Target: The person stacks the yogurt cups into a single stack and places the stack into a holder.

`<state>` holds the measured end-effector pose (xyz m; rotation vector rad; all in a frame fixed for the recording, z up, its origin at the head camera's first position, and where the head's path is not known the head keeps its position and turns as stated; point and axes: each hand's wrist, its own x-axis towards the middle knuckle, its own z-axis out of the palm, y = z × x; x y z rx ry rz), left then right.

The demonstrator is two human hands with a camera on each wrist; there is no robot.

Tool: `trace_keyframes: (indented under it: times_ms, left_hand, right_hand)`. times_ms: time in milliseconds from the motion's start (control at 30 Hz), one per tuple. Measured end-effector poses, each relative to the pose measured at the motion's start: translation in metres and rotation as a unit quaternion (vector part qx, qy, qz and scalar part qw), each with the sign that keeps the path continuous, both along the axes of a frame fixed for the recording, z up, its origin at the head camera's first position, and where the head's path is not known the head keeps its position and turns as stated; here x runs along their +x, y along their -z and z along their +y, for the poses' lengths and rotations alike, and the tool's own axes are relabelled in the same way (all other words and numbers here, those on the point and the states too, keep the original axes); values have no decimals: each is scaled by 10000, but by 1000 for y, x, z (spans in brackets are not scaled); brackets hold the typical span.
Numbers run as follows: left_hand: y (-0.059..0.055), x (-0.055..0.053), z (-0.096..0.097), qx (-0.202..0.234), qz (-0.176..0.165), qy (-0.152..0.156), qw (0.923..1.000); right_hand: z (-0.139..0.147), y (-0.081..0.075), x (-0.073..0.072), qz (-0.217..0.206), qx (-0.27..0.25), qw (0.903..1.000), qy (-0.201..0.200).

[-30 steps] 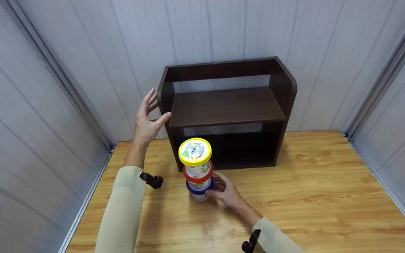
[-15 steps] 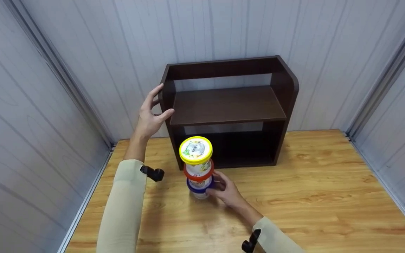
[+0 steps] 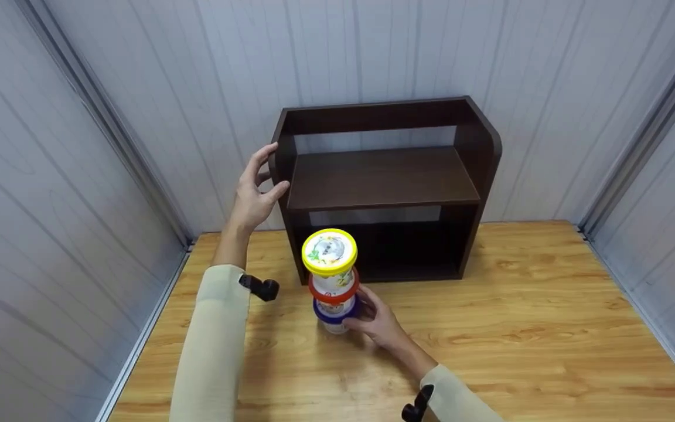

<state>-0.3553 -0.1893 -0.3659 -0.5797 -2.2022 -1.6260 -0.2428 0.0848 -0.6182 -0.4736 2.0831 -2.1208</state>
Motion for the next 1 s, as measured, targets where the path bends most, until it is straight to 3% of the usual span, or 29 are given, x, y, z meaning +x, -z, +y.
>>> trace_keyframes:
  times_ms: [600, 1000]
  left_hand:
    - [3, 0, 3, 230, 50, -44, 9997]
    - [3, 0, 3, 159, 6, -6, 9999]
  right_hand:
    - [-5, -2, 0, 150, 191, 9997, -72]
    - [-4, 0, 0, 266, 194, 9995, -17]
